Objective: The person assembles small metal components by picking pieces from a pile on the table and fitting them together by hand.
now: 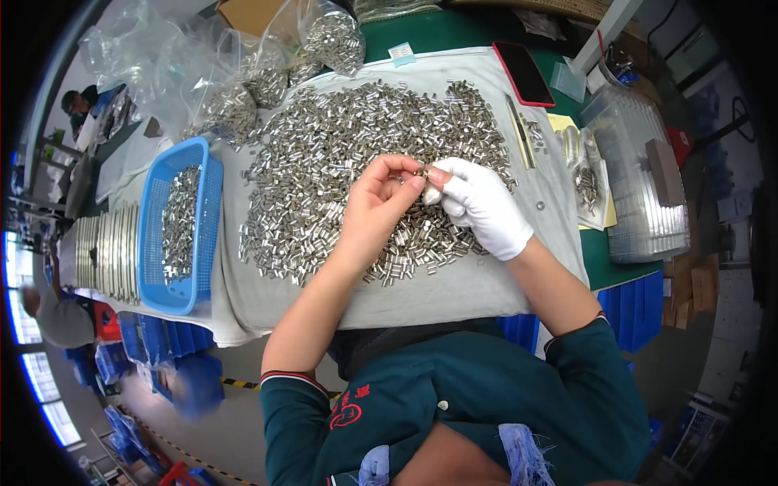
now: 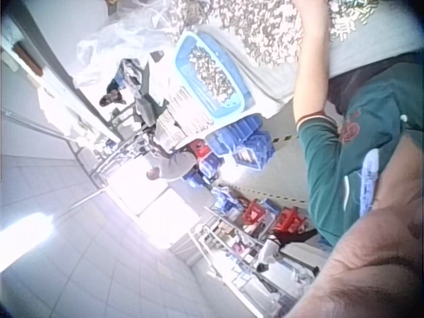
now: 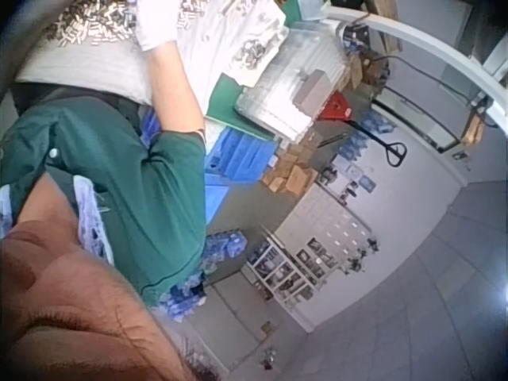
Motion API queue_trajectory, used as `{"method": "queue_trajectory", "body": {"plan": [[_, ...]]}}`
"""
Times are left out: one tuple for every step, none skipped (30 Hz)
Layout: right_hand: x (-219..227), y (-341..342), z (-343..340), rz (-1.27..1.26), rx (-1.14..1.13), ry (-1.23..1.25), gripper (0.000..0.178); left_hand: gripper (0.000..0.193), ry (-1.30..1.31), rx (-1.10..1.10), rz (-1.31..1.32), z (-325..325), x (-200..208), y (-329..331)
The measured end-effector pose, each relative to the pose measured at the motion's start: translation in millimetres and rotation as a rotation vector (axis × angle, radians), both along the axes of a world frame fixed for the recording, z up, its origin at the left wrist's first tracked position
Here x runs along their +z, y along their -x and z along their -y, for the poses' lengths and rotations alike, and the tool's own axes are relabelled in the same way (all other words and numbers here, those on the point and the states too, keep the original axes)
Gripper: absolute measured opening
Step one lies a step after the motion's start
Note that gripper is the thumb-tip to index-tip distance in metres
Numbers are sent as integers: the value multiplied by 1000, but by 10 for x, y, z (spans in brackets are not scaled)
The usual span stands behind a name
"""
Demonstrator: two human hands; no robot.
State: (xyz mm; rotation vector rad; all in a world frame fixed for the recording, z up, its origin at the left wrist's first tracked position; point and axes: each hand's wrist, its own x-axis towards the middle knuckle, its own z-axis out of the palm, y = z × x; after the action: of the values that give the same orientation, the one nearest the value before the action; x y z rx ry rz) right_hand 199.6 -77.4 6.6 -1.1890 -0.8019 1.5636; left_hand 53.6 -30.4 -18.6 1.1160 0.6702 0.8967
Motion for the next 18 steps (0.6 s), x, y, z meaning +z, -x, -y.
{"method": "queue_trajectory", "body": {"plan": [[16,-2,4,43,4,-25,22,17,-88,14,-10,-2,-15,8],[23,0,6,86,9,-50,23,17,-88,16,-10,-2,-24,22],[21,-4,4,87,8,-50,23,17,-136,21,-56,-8,-33,25],[12,-6,2,113,7,-53,23,17,-185,27,-102,-12,-35,27],[3,-8,0,139,6,-55,23,17,-186,26,-101,-10,-32,27],[-6,-11,-5,140,7,-56,23,17,-343,61,-213,-5,-27,33],[-18,-17,-11,156,27,-53,22,18,-500,96,-326,2,-19,37],[-32,-22,-16,171,48,-51,21,18,-501,96,-326,15,2,38],[-45,-30,-17,173,46,-53,21,18,-594,116,-387,31,36,31],[-62,-39,-17,9,40,-6,21,19,-687,136,-448,38,57,25],[-80,-51,-19,-156,35,41,20,19,-689,135,-446,32,45,24],[-90,-77,-35,-304,75,72,18,20,-659,141,-405,19,29,25],[-138,-99,-46,-419,73,135,18,21,-629,146,-364,9,31,26],[-193,-119,-60,-534,72,198,18,22,-592,159,-350,9,51,31],[-219,-139,-79,-657,86,270,18,22,-588,173,-333,-7,46,40],[-235,-148,-92,-657,88,265,18,22,-585,186,-317,-30,33,52],[-245,-155,-101,-773,99,314,18,21,-582,207,-301,-52,34,64],[-240,-149,-115,-889,117,362,19,20,-592,239,-291,-68,41,91]]}}
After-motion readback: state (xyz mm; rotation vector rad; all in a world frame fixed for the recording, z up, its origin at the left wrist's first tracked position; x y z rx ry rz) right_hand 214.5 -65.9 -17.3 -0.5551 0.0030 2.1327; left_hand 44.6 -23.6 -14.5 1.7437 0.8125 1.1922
